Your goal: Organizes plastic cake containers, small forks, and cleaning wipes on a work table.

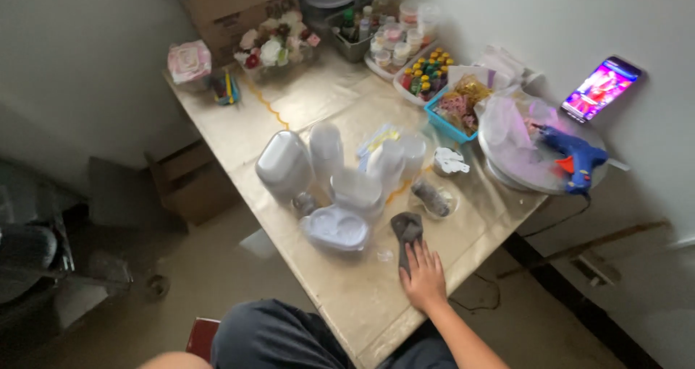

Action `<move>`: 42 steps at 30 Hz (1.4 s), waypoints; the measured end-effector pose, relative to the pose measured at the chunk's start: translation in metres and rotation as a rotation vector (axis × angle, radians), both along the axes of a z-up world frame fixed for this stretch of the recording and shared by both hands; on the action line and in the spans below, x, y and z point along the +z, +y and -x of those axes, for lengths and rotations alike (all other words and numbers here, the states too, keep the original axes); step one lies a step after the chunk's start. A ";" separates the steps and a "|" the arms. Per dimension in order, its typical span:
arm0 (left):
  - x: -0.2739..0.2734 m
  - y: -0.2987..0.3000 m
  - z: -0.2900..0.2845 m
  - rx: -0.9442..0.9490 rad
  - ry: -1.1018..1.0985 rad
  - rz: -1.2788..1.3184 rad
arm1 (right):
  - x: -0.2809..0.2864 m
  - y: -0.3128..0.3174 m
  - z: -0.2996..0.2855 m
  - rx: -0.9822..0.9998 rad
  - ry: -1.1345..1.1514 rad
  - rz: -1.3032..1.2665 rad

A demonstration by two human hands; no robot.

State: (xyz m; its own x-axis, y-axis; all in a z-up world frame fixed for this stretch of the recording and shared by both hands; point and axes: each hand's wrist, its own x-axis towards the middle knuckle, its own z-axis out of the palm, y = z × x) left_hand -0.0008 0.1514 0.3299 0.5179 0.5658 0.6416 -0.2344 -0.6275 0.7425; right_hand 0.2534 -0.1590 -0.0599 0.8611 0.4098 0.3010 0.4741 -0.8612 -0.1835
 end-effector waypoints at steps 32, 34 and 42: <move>-0.308 -0.202 -0.326 -0.603 0.531 -0.544 | 0.030 0.005 0.018 -0.093 0.024 -0.155; -0.332 -0.210 -0.354 -0.552 0.576 -0.597 | 0.036 0.006 0.016 -0.121 0.035 -0.171; -0.344 -0.180 -0.304 -0.509 0.722 -0.652 | -0.012 -0.012 0.012 -0.073 -0.113 -0.452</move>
State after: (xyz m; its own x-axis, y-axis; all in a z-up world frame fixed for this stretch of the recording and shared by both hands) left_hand 0.3030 -0.0285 -0.0143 0.9685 -0.1582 0.1921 -0.2208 -0.9024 0.3700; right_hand 0.2413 -0.1714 -0.0714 0.8342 0.1560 0.5290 0.4542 -0.7382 -0.4986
